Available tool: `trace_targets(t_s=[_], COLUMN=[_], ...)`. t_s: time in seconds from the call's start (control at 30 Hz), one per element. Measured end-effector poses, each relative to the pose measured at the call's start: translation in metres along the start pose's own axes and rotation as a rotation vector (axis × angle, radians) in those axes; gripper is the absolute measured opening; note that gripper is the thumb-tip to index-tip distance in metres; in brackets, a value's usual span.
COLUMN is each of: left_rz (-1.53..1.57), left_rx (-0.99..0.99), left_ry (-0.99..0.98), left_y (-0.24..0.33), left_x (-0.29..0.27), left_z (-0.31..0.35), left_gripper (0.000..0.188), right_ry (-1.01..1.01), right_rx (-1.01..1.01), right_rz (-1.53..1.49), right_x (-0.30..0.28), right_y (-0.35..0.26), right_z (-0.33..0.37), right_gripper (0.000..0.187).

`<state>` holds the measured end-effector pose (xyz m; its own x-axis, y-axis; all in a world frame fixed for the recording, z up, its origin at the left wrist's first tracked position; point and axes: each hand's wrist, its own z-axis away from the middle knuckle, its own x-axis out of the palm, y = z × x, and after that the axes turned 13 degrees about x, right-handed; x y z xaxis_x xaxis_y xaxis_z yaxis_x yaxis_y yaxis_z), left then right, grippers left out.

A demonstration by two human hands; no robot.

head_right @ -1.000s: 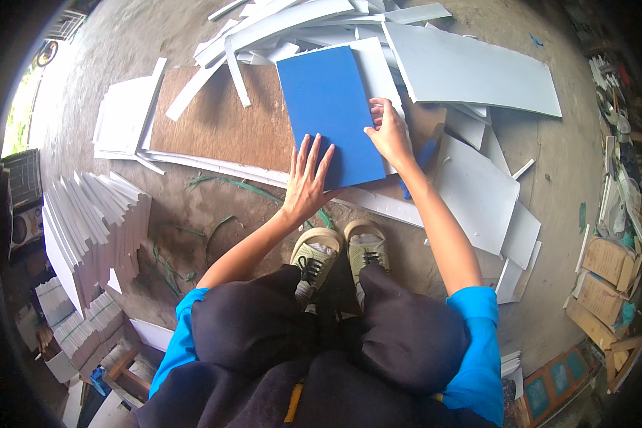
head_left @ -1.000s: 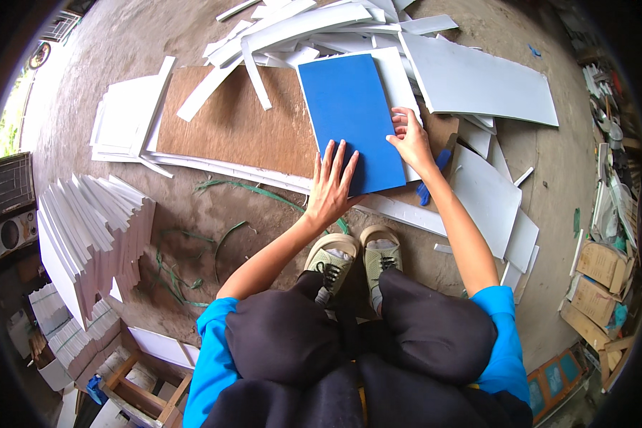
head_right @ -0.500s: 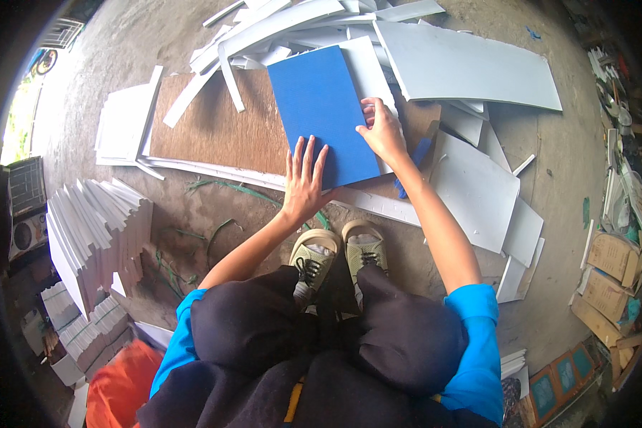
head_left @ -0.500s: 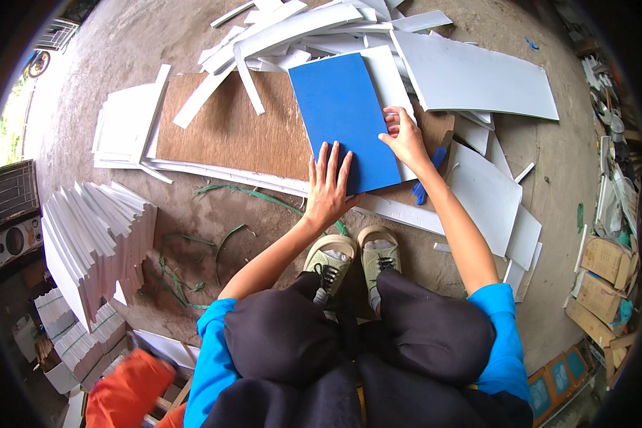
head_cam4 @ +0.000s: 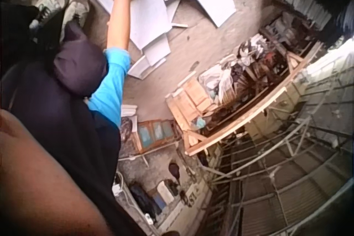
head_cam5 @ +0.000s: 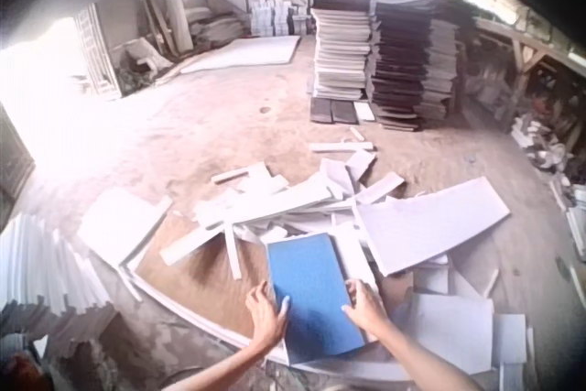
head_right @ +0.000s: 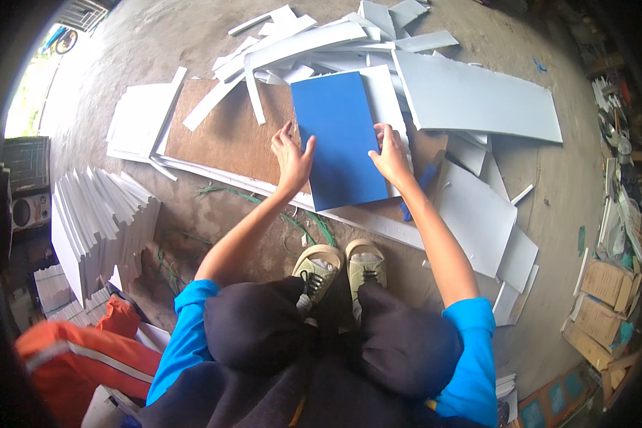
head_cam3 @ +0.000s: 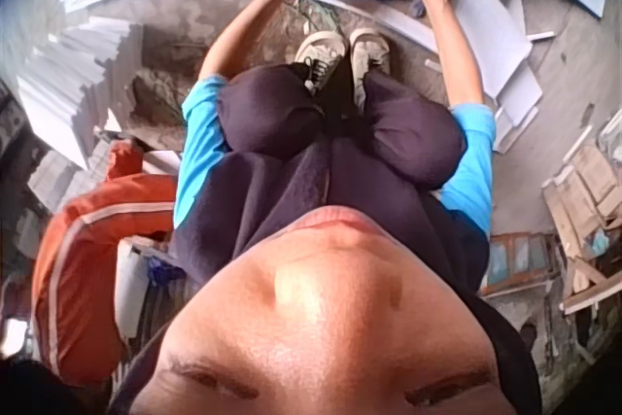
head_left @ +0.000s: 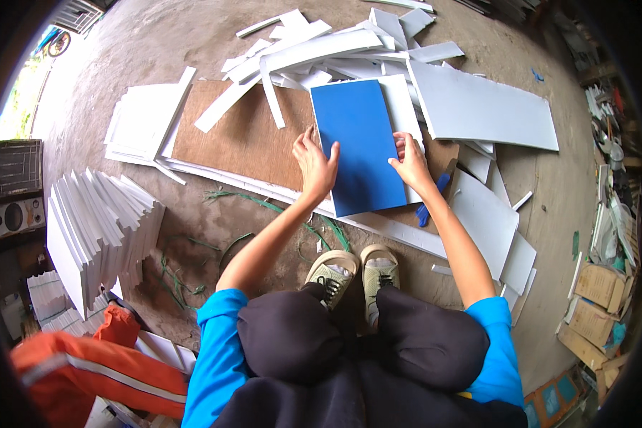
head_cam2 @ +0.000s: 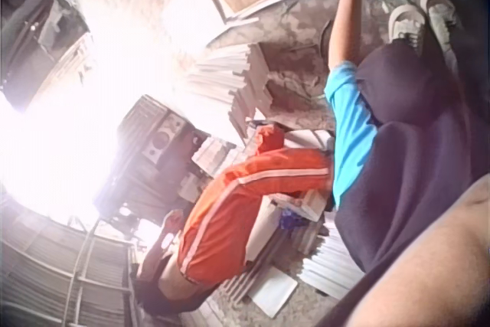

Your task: The person sits on the floor and uses a utility knife to cut white foam sheets. They use a blue rectangular board as a template to guide the cuts, repeatedly aligning the board, scoring the foam, and snapping off the excess material. The person handles the foam sheets and the knife throughout the process.

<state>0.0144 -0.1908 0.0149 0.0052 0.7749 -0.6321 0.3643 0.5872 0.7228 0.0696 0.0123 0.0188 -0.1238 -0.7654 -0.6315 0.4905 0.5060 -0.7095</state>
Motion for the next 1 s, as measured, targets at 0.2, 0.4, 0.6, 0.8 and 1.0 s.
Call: trace_targets(t_s=[0.2, 0.4, 0.6, 0.8, 1.0], left_rz=[0.004, 0.022, 0.315, 0.377, 0.21], left_rx=[-0.394, -0.666, -0.617, -0.285, 0.298], left_ry=[-0.113, -0.15, 0.079, -0.051, -0.7], left_y=[-0.002, 0.012, 0.008, -0.013, 0.056], left_x=[0.012, 0.015, 0.017, -0.013, -0.087], left_z=[-0.037, -0.059, -0.061, -0.078, -0.143], left_gripper=[0.065, 0.067, 0.055, 0.054, 0.045], right_ry=[-0.049, -0.075, -0.078, -0.053, 0.429], right_rx=[0.032, 0.011, 0.009, -0.021, 0.114], right_rz=[-0.012, -0.03, -0.074, -0.362, -0.241], right_x=[-0.004, -0.007, -0.01, -0.017, -0.072], right_y=[0.0, 0.005, 0.002, -0.004, 0.054], right_z=[0.0, -0.002, 0.004, 0.024, 0.056], right_gripper=[0.058, 0.058, 0.06, 0.055, 0.041])
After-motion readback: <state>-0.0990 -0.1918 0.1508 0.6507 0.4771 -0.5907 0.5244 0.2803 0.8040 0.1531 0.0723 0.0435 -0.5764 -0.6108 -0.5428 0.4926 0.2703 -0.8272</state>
